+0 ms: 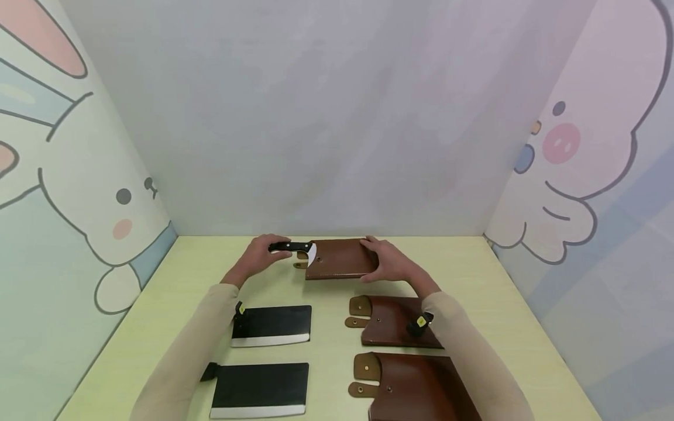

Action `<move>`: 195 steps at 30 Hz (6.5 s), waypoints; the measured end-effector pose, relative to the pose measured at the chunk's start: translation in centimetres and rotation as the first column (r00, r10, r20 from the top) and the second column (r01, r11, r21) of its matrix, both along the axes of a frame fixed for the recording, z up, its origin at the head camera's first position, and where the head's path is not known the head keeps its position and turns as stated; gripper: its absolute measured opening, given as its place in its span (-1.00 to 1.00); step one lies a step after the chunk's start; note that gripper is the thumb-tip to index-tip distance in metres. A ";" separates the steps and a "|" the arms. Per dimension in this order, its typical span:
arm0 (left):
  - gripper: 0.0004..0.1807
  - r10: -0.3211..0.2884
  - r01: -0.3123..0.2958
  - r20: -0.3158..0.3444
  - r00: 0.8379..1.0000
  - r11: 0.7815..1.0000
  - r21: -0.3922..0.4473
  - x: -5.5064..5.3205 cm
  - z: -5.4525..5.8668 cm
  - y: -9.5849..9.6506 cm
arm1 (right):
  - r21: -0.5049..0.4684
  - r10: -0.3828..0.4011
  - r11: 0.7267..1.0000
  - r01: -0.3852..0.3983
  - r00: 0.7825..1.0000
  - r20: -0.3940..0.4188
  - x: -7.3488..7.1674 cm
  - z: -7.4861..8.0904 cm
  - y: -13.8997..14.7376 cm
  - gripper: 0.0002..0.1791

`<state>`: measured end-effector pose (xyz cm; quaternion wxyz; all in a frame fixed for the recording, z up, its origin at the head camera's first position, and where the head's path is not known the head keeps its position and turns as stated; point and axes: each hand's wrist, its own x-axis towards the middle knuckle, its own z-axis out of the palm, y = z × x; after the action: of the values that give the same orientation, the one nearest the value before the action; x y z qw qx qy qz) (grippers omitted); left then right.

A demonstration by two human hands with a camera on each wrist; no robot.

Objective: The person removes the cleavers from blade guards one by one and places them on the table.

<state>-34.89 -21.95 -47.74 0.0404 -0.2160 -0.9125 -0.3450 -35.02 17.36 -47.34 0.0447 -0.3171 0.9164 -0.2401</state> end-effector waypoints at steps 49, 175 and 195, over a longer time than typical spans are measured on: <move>-0.52 0.043 -0.048 -0.092 0.995 0.997 -0.057 0.8 0.0 -2.0 | -0.047 -0.010 0.999 0.011 1.000 0.020 1.0 -0.5 2.8 0.11; -0.58 0.181 -0.181 -0.016 0.983 0.980 -0.087 4.2 -2.6 -13.0 | 0.014 -0.130 0.991 0.130 0.986 0.108 1.2 -4.1 13.6 0.19; -0.59 0.165 -0.153 0.076 0.983 0.978 -0.141 3.5 -4.4 -13.4 | 0.066 -0.141 0.989 0.132 0.978 0.152 0.8 -5.1 13.7 0.17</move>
<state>-31.35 -35.35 -52.14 0.0134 -0.1294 -0.9490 -0.2873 -34.18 31.04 -52.39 0.1086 -0.2324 0.9360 -0.2409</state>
